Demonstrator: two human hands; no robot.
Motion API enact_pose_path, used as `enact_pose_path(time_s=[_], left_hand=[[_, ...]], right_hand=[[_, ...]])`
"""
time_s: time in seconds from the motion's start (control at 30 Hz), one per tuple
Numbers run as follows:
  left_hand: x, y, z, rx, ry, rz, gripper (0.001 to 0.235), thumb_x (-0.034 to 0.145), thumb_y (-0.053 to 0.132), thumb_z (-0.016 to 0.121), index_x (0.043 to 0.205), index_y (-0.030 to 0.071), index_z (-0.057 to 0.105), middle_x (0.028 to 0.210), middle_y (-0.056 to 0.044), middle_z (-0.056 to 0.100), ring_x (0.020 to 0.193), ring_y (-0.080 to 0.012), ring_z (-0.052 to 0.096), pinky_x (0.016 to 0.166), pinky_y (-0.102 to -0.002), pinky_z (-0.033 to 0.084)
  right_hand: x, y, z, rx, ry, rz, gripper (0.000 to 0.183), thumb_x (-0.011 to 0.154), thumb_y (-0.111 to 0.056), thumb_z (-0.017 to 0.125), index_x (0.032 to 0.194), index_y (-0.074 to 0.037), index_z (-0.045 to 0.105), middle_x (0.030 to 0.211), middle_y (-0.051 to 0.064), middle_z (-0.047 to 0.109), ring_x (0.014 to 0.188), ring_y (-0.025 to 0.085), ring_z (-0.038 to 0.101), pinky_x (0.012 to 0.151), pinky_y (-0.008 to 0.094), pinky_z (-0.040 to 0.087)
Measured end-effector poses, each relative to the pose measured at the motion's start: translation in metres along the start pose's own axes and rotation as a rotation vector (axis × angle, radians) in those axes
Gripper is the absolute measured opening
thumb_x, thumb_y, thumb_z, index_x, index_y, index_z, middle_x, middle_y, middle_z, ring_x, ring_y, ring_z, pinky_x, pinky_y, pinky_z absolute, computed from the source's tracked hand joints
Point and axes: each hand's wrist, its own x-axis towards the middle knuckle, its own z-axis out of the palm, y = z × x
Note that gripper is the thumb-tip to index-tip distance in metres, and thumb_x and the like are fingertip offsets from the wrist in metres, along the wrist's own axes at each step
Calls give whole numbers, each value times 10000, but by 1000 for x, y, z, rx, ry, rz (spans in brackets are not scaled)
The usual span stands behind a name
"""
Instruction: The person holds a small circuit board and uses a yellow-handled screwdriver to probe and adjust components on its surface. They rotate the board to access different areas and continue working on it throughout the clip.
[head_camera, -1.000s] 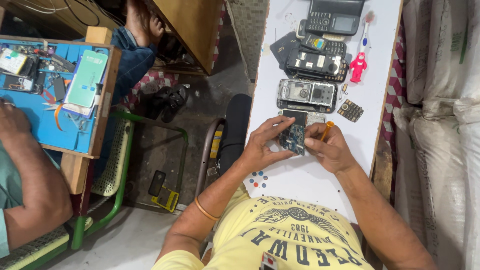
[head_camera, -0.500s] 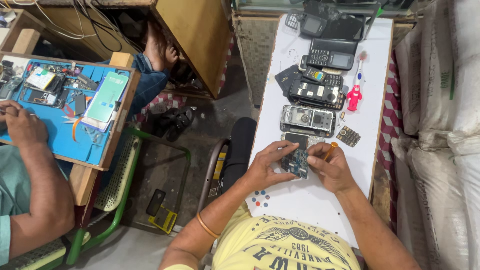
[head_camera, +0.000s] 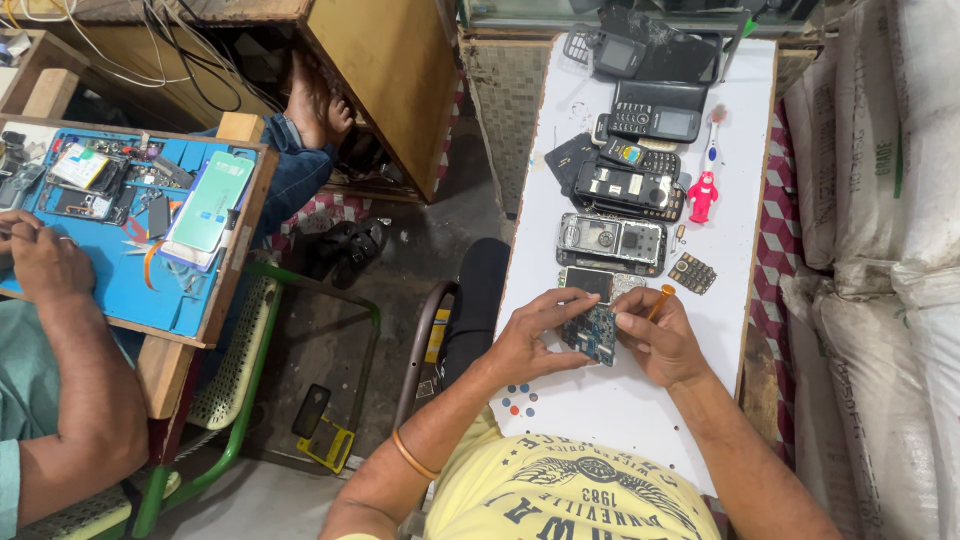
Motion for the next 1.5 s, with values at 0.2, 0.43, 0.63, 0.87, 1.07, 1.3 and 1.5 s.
enact_pose_path(time_s=[0.2, 0.43, 0.63, 0.87, 1.07, 1.3, 1.5], left_hand=[[0, 3, -1, -43, 36, -27, 801, 741, 209, 914, 1473, 162, 590, 1393, -109, 607, 1246, -227, 644, 1021, -353, 570], [1, 2, 2, -198, 116, -60, 789, 730, 85, 860, 1468, 126, 583, 1377, -95, 510, 1272, -207, 580, 1051, -317, 551], [5, 1, -2, -251, 146, -56, 832, 734, 53, 878, 1500, 88, 558, 1388, -98, 489, 1282, -204, 566, 1080, -313, 539], [10, -1, -3, -672, 238, -224, 938, 741, 68, 839, 1533, 109, 339, 1373, -100, 512, 1098, -149, 640, 886, -280, 625], [2, -29, 4, -872, 255, -285, 590, 994, 89, 696, 1514, -85, 478, 1050, -124, 725, 717, -133, 662, 629, -266, 560], [0, -41, 7, -849, 255, -278, 575, 996, 143, 668, 1498, -25, 444, 881, -105, 704, 698, -153, 692, 600, -278, 551], [-2, -41, 6, -850, 254, -274, 516, 1053, 208, 626, 1474, -65, 505, 925, -94, 713, 742, -158, 697, 629, -279, 548]], right_hand=[[3, -4, 8, -16, 27, -23, 154, 929, -85, 748, 1028, 19, 691, 838, 23, 672, 566, 19, 437, 503, 198, 329], [-2, -22, 25, -285, -11, -133, 551, 884, -124, 773, 1389, 8, 595, 927, 20, 666, 604, -10, 420, 506, 152, 305], [-5, -32, 35, -588, -37, -74, 823, 662, -16, 888, 1414, -23, 553, 1032, 13, 665, 560, -25, 385, 484, 142, 303], [-3, -32, 30, -432, -17, -173, 768, 738, 5, 859, 1421, -13, 507, 1013, 67, 719, 802, 22, 587, 665, 179, 454], [-1, -28, 26, -463, 14, -193, 762, 787, 20, 839, 1464, -5, 489, 949, 114, 736, 731, 3, 550, 618, 153, 410], [1, -29, 31, -496, 118, -213, 734, 836, 5, 791, 1491, -9, 458, 913, 80, 731, 690, -8, 563, 581, 142, 419], [1, -25, 28, -587, 138, -277, 731, 859, -4, 817, 1515, -11, 494, 920, 35, 670, 662, -41, 440, 609, 110, 369]])
